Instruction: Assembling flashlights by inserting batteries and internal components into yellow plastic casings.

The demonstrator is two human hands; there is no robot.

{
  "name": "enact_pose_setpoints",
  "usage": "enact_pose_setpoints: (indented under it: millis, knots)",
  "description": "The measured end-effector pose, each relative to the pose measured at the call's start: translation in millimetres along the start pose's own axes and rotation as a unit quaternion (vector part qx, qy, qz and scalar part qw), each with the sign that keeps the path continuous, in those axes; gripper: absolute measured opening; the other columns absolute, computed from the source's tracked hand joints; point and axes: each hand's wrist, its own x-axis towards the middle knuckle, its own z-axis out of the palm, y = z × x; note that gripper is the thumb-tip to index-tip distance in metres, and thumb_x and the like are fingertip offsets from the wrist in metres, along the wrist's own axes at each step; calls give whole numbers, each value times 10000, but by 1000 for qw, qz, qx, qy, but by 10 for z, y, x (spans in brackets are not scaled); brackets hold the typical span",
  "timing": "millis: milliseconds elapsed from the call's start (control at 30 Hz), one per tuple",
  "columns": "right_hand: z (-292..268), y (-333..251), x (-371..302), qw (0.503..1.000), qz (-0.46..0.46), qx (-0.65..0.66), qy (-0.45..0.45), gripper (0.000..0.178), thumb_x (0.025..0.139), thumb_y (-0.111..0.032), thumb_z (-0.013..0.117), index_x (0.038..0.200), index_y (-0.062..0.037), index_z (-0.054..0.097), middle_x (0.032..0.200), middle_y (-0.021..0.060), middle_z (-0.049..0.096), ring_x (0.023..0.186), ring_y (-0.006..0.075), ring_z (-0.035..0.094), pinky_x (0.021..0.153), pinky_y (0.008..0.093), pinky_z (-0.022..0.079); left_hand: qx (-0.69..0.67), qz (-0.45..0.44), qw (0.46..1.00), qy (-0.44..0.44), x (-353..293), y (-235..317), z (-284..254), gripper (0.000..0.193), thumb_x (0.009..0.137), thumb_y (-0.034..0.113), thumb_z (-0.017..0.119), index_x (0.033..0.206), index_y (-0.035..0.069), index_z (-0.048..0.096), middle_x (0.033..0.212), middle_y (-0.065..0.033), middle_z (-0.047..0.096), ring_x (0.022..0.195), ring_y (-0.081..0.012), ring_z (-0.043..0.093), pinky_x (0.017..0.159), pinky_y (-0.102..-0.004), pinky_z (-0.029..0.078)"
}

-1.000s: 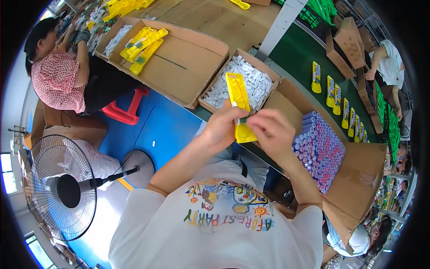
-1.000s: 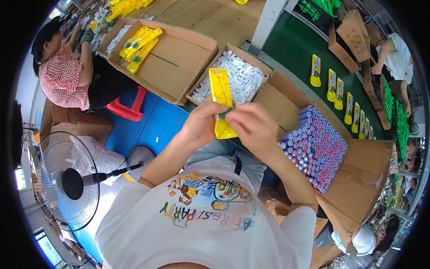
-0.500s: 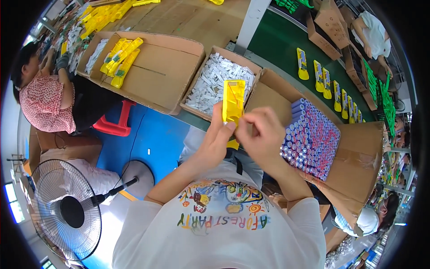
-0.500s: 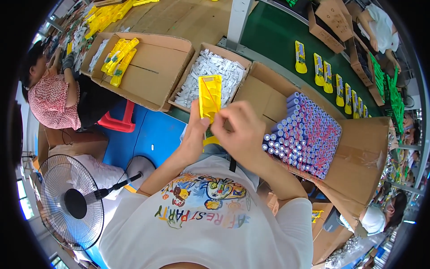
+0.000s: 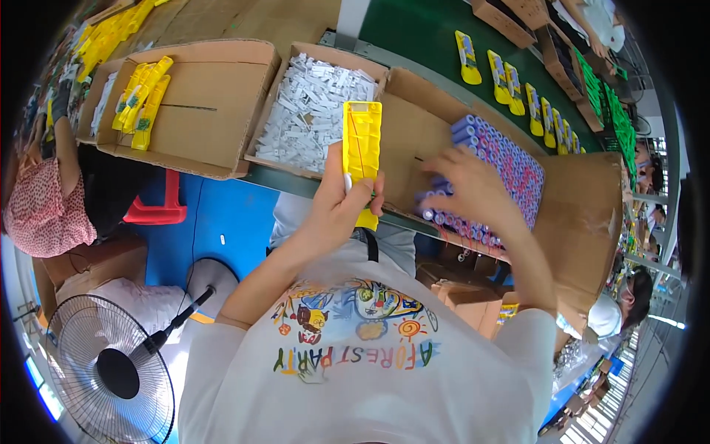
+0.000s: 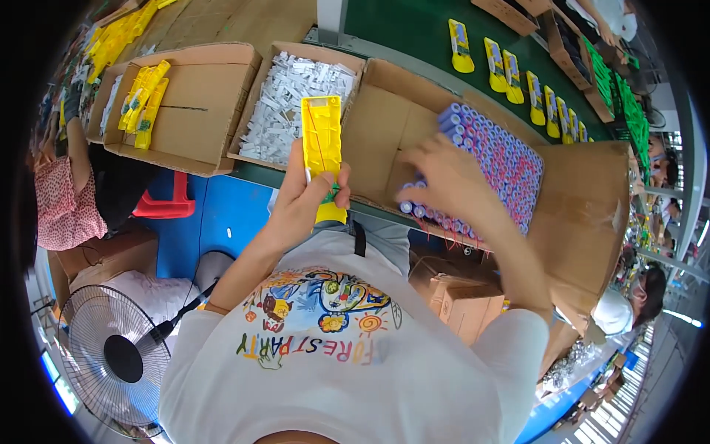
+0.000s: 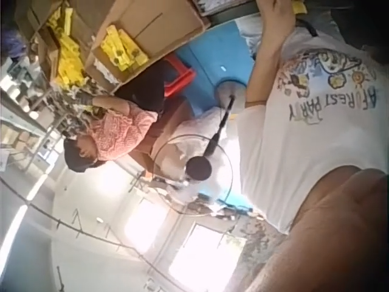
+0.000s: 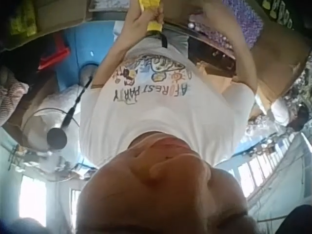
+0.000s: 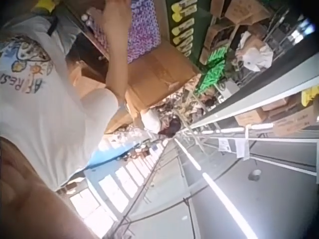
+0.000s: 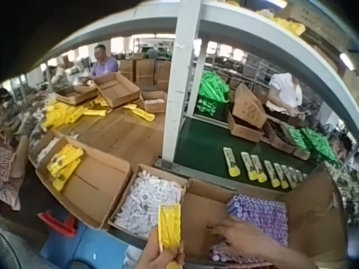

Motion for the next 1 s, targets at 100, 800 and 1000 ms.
enact_pose_setpoints:
  millis: [100, 800, 1000]
  knots:
    - [-75, 343, -33, 998, 2, -9, -68, 320, 726, -295, 747, 906, -33, 713, 877, 100, 658, 926, 290, 573, 847, 385, 455, -13, 19, 999, -23, -42, 38, 47, 404, 915, 5, 367, 1304, 79, 291, 945, -110, 540, 711, -169, 582, 674, -309, 505]
    - [12, -695, 249, 906, -358, -166, 154, 357, 717, -92, 708, 1070, -47, 681, 1070, 96, 656, 996, 237, 645, 789, 325, 515, -94, -94, 991, -30, -137, -54, -72, 510, 926, 65, 426, 1407, 85, 257, 999, -77, 527, 730, -146, 577, 651, -321, 512]
    - [299, -765, 694, 919, -361, 24, 159, 305, 797, -37, 640, 1101, -26, 669, 1071, 125, 666, 978, 258, 663, 782, 326, 552, -114, -78, 990, -19, -317, 230, -491, 475, 922, 81, 434, 1365, 47, 266, 966, -89, 553, 736, -154, 594, 685, -321, 531]
